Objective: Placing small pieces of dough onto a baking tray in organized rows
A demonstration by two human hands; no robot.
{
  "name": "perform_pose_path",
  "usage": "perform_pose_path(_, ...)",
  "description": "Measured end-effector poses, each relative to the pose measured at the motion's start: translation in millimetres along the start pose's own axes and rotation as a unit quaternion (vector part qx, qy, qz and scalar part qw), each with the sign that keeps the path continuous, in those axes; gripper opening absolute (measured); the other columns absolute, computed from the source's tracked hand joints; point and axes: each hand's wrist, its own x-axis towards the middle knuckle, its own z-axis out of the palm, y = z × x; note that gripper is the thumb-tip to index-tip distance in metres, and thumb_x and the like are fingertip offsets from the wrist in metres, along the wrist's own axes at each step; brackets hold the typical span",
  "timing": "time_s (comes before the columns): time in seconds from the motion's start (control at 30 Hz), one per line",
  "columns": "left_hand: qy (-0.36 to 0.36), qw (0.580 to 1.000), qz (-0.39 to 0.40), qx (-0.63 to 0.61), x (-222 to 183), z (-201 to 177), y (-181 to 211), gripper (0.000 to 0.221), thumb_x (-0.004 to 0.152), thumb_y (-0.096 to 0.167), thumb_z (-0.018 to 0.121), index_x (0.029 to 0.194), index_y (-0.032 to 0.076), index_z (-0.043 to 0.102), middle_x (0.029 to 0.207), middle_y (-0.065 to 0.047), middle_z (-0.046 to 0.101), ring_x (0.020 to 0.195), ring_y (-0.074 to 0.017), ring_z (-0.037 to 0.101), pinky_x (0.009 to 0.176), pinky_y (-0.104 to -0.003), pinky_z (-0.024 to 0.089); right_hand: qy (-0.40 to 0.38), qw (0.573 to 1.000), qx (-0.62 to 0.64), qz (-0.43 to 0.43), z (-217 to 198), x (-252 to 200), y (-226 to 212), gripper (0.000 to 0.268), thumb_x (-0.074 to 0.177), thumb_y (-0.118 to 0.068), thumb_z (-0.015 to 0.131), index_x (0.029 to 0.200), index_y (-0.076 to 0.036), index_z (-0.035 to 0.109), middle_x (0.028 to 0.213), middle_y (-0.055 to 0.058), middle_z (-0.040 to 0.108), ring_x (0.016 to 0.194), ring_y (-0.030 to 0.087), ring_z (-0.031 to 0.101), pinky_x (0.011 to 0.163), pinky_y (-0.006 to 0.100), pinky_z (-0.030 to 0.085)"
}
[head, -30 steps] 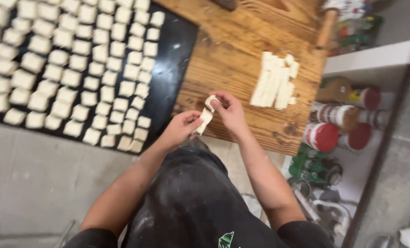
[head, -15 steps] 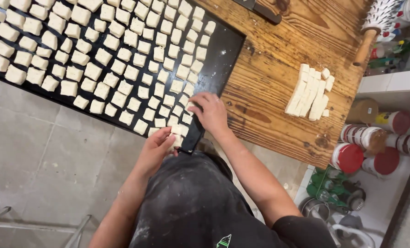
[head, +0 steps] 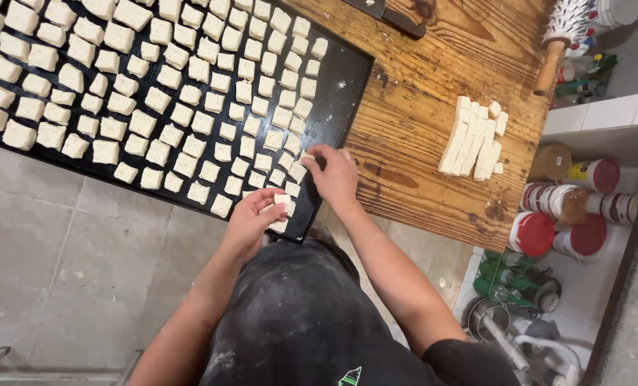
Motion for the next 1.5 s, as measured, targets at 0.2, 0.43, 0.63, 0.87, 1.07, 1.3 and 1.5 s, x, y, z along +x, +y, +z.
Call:
perform_pose_path(0.2,-0.007,0.999,-0.002,-0.052,-0.8,8.7,16.3,0.045,0.090,-0.011,0.049,0.134,-0.009,0.059,0.114,-0.017,0.068,0.093,-0.0228,0.070,0.088,-0.036,0.060,-0.005,0.977,0.207,-0.048,-17.4,-21.0,-37.1,0.016,0.100,-0.017,0.066,0.115,-0.019,0.072,0.095,0.009,0.065,0.081,0.029,0.068,0.071,0.037,0.057)
perform_pose_path(0.43,0.071,0.991,0.000,-0.111,9.2,15.6,8.1,0.056,0.083,-0.020,0.066,0.134,-0.003,0.052,0.103,-0.013,0.057,0.118,-0.0399,0.068,0.104,-0.049,0.056,-0.047,0.964,0.262,-0.022,-18.9,-11.6,-22.4,0.025,0.089,-0.022,0.082,0.113,-0.018,0.078,0.094,0.008,0.071,0.084,0.025,0.070,0.077,0.037,0.058)
perform_pose_path(0.63,0.116,0.990,-0.028,-0.076,14.0,24.9,14.2,0.048,0.083,-0.012,0.074,0.127,0.000,0.057,0.113,-0.022,0.070,0.106,-0.0382,0.074,0.088,-0.044,0.064,-0.038,0.991,0.085,-0.098,-5.7,42.4,20.3,0.024,0.091,-0.028,0.077,0.115,-0.029,0.078,0.105,0.000,0.076,0.100,0.030,0.070,0.093,0.042,0.055)
perform_pose_path(0.87,0.113,0.991,0.066,-0.001,35.7,47.4,19.7,0.032,0.087,-0.009,0.074,0.117,-0.003,0.066,0.111,-0.015,0.069,0.104,-0.0221,0.071,0.091,-0.034,0.060,-0.002,0.989,0.146,-0.012,-0.2,46.1,19.6,0.022,0.085,-0.029,0.085,0.099,-0.017,0.073,0.089,0.002,0.067,0.082,0.023,0.075,0.073,0.033,0.064)
perform_pose_path(1.07,0.138,0.987,0.077,0.028,65.7,62.8,17.9,0.039,0.082,-0.006,0.082,0.115,0.000,0.064,0.101,-0.009,0.067,0.087,-0.0127,0.067,0.080,-0.030,0.064,-0.004,0.985,0.171,-0.029,-22.0,38.5,0.1,0.022,0.093,-0.028,0.074,0.106,-0.013,0.064,0.094,0.007,0.062,0.087,0.030,0.071,0.078,0.041,0.061)
perform_pose_path(1.3,0.106,0.993,0.053,-0.019,74.3,96.8,27.7,0.054,0.082,-0.013,0.072,0.127,0.004,0.048,0.131,-0.020,0.057,0.112,-0.0322,0.068,0.091,-0.045,0.064,-0.019,0.990,0.132,-0.053,-18.4,71.6,34.5,0.016,0.094,-0.032,0.075,0.110,-0.032,0.077,0.104,-0.004,0.073,0.105,0.023,0.071,0.094,0.040,0.055)
perform_pose_path(1.5,0.084,0.988,0.066,0.116,69.8,65.5,-2.2,0.035,0.097,-0.003,0.062,0.129,0.004,0.054,0.121,-0.011,0.057,0.108,-0.0182,0.062,0.088,-0.034,0.061,-0.019,0.992,-0.092,-0.087,-18.7,93.0,34.6,0.028,0.091,-0.052,0.069,0.111,-0.033,0.068,0.111,-0.007,0.062,0.110,0.023,0.059,0.091,0.050,0.046)
